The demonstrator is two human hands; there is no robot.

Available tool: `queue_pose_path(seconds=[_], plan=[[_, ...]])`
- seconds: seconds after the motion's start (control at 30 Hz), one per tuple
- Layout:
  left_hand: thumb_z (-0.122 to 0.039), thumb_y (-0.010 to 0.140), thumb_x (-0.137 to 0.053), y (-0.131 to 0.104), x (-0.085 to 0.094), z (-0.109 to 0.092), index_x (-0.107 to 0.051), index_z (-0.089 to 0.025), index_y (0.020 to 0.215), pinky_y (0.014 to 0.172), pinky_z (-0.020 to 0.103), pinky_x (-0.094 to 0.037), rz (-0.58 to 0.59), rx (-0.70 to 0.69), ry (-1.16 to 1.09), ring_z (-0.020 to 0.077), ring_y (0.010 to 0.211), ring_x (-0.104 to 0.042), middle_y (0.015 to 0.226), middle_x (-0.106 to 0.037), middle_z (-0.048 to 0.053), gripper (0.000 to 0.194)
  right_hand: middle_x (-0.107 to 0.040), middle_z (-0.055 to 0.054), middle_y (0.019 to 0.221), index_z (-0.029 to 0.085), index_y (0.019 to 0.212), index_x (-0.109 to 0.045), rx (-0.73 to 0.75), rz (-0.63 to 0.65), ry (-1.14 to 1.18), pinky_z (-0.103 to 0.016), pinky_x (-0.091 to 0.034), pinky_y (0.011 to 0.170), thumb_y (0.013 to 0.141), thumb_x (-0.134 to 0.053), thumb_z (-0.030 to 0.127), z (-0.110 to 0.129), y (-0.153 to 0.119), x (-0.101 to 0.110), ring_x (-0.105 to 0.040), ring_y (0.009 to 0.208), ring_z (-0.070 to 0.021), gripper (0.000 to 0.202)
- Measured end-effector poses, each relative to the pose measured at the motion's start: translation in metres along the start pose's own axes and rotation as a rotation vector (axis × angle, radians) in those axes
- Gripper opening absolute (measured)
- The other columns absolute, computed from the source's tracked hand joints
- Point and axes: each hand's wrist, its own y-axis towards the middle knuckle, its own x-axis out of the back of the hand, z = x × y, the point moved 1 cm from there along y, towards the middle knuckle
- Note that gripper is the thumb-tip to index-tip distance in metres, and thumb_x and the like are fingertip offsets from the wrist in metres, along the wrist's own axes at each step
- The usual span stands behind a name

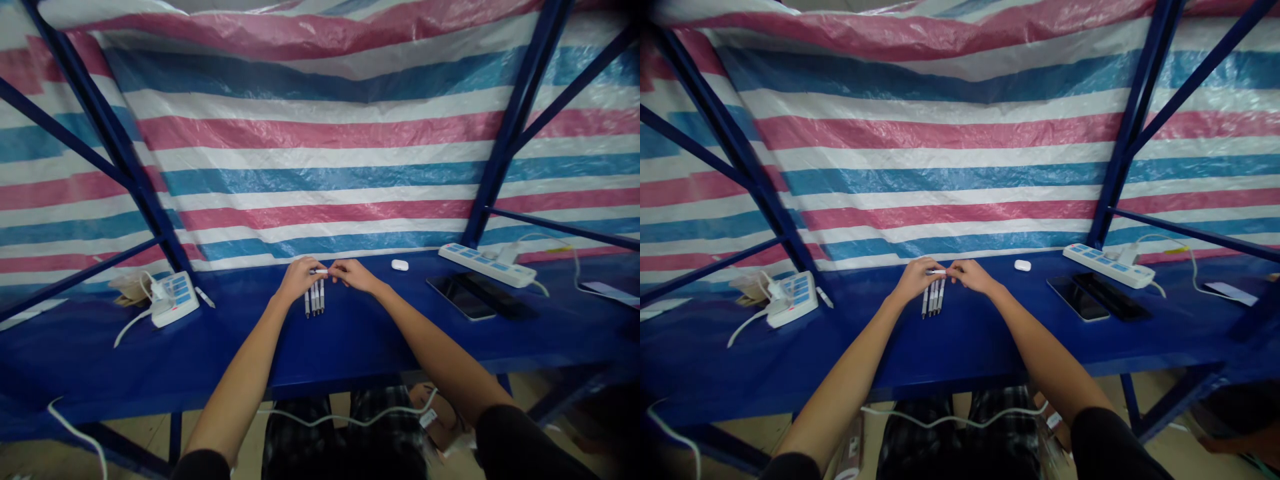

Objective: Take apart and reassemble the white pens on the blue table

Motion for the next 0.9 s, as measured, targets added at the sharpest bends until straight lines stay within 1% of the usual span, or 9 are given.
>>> queue_pose_path(seconds=[0.1,0.23,0.37,0.47,0.57,0.67,0.77,0.83,0.9], plan=[[-0.031,0.086,-0.076,0.0,0.0,0.0,-0.079,-0.02,0.092,0.082,0.03,-0.047,-0.005,-0.004,-0.001,0.0209,0.089,-0.067,0.091,-0.075,0.005,0.013,-0.07,-0.003,0.08,0.017,0.101,-0.066,0.004,-0.009,0.005,-0.022,-0.041,0.05,0.093,-0.06,0.047,0.001,0.0,0.0,-0.053,0.05,-0.0099,0.032],[-0.031,0.085,-0.077,0.0,-0.001,0.001,-0.079,-0.02,0.092,0.081,0.03,-0.047,-0.014,-0.006,-0.005,0.0211,0.089,-0.067,0.09,-0.075,0.006,0.013,-0.07,-0.003,0.078,0.016,0.096,-0.067,0.002,0.006,-0.008,-0.023,-0.04,0.051,0.094,-0.058,0.047,0.004,-0.001,0.001,-0.052,0.048,-0.0099,0.033],[-0.03,0.086,-0.076,0.0,-0.001,0.002,-0.079,-0.021,0.093,0.081,0.03,-0.047,-0.016,-0.01,-0.005,0.0209,0.089,-0.067,0.09,-0.075,0.006,0.012,-0.068,-0.002,0.074,0.016,0.102,-0.067,0.009,-0.008,-0.017,-0.023,-0.038,0.054,0.089,-0.067,0.047,0.007,-0.001,0.002,-0.053,0.053,-0.011,0.034],[-0.031,0.086,-0.076,0.0,-0.001,0.002,-0.079,-0.021,0.092,0.081,0.03,-0.047,-0.018,-0.01,-0.016,0.0211,0.088,-0.067,0.089,-0.074,0.006,0.013,-0.066,-0.001,0.07,0.015,0.098,-0.069,0.001,0.002,-0.025,-0.024,-0.036,0.056,0.093,-0.061,0.046,0.007,-0.001,0.003,-0.051,0.054,-0.0114,0.033],[-0.031,0.085,-0.076,0.0,-0.001,0.001,-0.079,-0.021,0.091,0.08,0.03,-0.047,-0.025,-0.005,-0.023,0.021,0.087,-0.067,0.088,-0.074,0.006,0.012,-0.065,-0.001,0.069,0.015,0.1,-0.07,0.021,-0.014,-0.018,-0.024,-0.038,0.059,0.091,-0.064,0.045,0.006,0.0,0.004,-0.054,0.059,-0.013,0.032],[-0.03,0.084,-0.078,0.001,-0.001,0.001,-0.079,-0.02,0.089,0.078,0.029,-0.047,-0.019,0.007,-0.036,0.0205,0.085,-0.067,0.086,-0.074,0.005,0.011,-0.06,0.0,0.065,0.014,0.093,-0.071,0.022,0.012,-0.015,-0.025,-0.038,0.06,0.093,-0.06,0.045,0.005,0.001,0.004,-0.053,0.059,-0.0135,0.034],[-0.03,0.084,-0.078,0.001,0.0,0.001,-0.079,-0.02,0.09,0.078,0.029,-0.047,-0.032,0.015,-0.046,0.0206,0.086,-0.067,0.088,-0.075,0.006,0.012,-0.061,0.0,0.068,0.014,0.104,-0.071,0.044,-0.007,-0.005,-0.025,-0.039,0.059,0.09,-0.066,0.044,0.004,0.001,0.006,-0.053,0.059,-0.0131,0.034],[-0.03,0.084,-0.078,0.0,0.001,0.001,-0.079,-0.02,0.091,0.079,0.03,-0.048,-0.047,0.02,-0.051,0.0209,0.087,-0.068,0.089,-0.075,0.006,0.013,-0.063,0.0,0.072,0.015,0.111,-0.069,0.054,-0.021,-0.003,-0.024,-0.04,0.059,0.086,-0.071,0.039,0.002,0.001,0.009,-0.054,0.06,-0.0132,0.035],[-0.03,0.083,-0.079,0.0,0.002,0.002,-0.079,-0.019,0.091,0.08,0.03,-0.048,-0.061,0.027,-0.071,0.0211,0.088,-0.068,0.09,-0.076,0.006,0.013,-0.066,-0.002,0.075,0.015,0.111,-0.07,0.044,-0.006,-0.006,-0.024,-0.042,0.056,0.085,-0.071,0.034,0.001,0.0,0.012,-0.057,0.06,-0.0134,0.032]])
